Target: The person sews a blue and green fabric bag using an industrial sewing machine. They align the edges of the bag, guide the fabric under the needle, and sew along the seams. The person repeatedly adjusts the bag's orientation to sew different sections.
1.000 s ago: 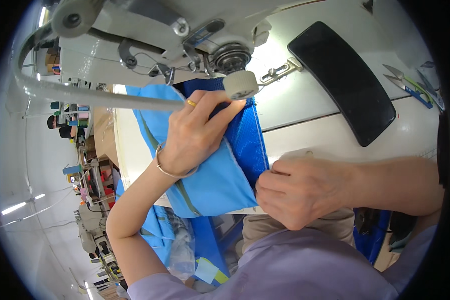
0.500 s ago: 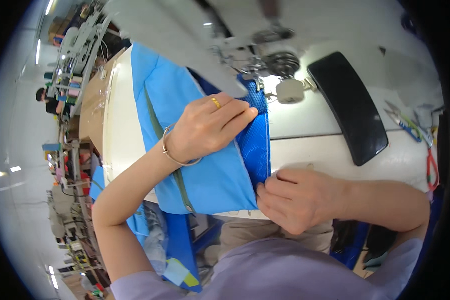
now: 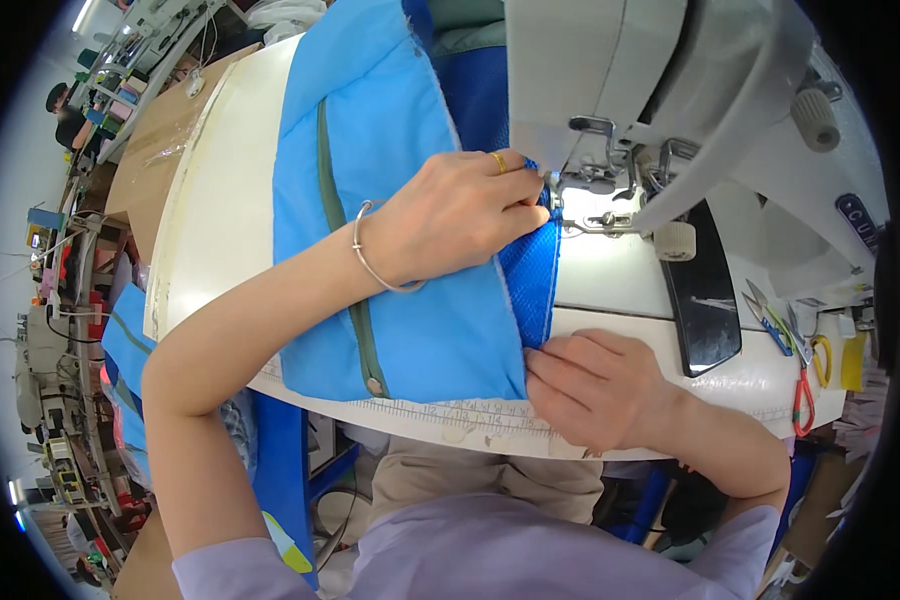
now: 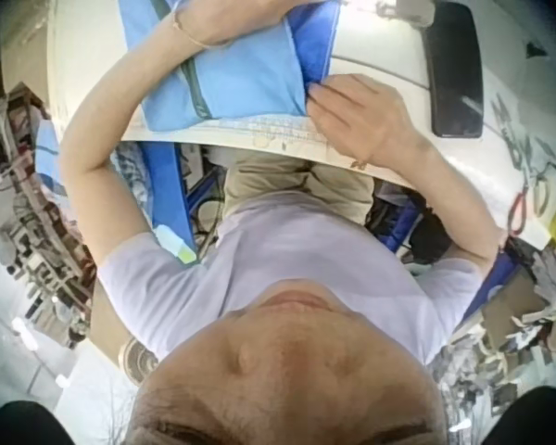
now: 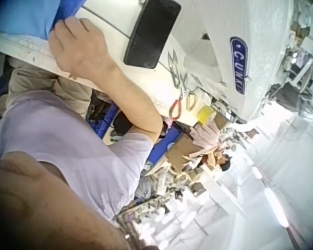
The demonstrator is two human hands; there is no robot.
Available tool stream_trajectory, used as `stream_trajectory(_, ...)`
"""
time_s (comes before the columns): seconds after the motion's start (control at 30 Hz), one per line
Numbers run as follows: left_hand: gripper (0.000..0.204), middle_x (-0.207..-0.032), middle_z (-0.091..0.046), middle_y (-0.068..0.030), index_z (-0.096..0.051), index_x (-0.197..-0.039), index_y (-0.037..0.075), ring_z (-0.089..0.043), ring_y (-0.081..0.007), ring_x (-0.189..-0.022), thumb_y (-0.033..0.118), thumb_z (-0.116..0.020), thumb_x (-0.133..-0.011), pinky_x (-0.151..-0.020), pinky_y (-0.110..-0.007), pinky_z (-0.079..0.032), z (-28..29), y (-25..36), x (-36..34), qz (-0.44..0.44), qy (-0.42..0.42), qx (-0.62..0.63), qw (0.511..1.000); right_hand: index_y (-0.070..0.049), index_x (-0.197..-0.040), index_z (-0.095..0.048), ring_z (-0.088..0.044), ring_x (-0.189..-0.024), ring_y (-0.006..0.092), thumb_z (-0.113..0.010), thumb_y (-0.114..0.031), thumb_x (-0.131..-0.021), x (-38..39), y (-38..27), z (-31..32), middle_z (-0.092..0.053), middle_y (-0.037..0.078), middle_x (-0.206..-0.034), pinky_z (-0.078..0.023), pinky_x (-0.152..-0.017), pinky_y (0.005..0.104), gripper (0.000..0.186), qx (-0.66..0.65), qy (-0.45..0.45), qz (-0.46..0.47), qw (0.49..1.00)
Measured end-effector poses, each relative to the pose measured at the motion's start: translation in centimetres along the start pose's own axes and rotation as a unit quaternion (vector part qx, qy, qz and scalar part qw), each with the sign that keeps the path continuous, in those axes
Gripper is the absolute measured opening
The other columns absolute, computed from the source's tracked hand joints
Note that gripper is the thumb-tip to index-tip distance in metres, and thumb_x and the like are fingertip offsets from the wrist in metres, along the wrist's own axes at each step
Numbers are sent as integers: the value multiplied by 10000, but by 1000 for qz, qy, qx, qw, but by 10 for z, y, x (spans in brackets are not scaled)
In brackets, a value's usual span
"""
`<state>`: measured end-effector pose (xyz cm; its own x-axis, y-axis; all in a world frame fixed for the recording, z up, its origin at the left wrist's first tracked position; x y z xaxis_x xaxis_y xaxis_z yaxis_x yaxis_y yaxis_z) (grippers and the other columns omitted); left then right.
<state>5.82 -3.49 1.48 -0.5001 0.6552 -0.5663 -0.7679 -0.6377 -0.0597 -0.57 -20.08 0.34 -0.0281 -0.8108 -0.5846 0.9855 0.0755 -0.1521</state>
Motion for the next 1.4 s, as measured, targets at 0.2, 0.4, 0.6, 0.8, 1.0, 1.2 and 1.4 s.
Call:
stream_trajectory(0.2,144,-895,-670,-38,-706,-838,88,-666,-204,-779,31,-688,-707,-608,-325,-552,-2,1,-2,21,19,-5,1000,21,-958,-703,-653,-938,237,-664,-138,-677,0,5,1,-701,131,-1004,-550,-743,316,325,16,4,-4,1000)
stream_trajectory(0.4,110,-857,-667,-38,-697,-809,72,-660,-200,-753,29,-693,-707,-598,-329,-554,-5,-1,1,30,35,-23,999,19,-941,-698,-664,-882,229,-698,-100,-672,1,11,2,-703,117,-991,-550,-716,314,295,4,26,-19,999)
stream_trajectory(0.6,35,-816,-643,-50,-678,-747,55,-658,-207,-819,57,-663,-715,-620,-326,-564,-8,-4,0,43,61,-46,996,15,-935,-693,-667,-872,227,-734,-83,-656,1,17,4,-706,110,-972,-544,-691,319,299,3,38,-31,999)
stream_trajectory(0.8,94,-817,-647,-53,-709,-785,48,-654,-208,-816,32,-665,-705,-632,-332,-564,-3,-9,3,64,59,-53,995,-10,-967,-706,-652,-683,299,-773,-73,-735,-8,59,45,-696,131,-835,-529,-612,373,249,19,90,-176,980)
stream_trajectory(1.0,154,-834,-703,-56,-765,-865,61,-662,-238,-737,9,-713,-729,-633,-349,-553,-9,-11,2,75,58,-32,995,35,-921,-721,-664,-672,285,-706,-70,-912,13,109,76,-731,153,-888,-511,-637,330,107,99,169,-355,914)
stream_trajectory(1.2,140,-860,-704,-66,-746,-824,48,-664,-244,-759,0,-695,-702,-641,-359,-555,-7,-9,1,74,71,-25,994,25,-932,-709,-651,-665,314,-694,-50,-896,13,106,70,-694,163,-826,-503,-623,347,85,179,139,-333,916)
stream_trajectory(1.4,114,-874,-689,-73,-723,-797,46,-659,-248,-780,15,-681,-695,-667,-359,-554,-9,-4,2,62,84,9,994,25,-923,-703,-643,-646,302,-703,-23,-861,22,115,68,-688,159,-811,-501,-617,332,78,160,150,-312,925)
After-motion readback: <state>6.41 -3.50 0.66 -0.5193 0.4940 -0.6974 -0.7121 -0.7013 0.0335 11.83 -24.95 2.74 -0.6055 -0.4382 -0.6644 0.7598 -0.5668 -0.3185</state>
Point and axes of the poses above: each hand's wrist, its own x-axis away from the middle knuckle, its own z-axis out of the back of the hand, y = z × x, the point moved 6 cm from there along -x, towards the middle knuckle
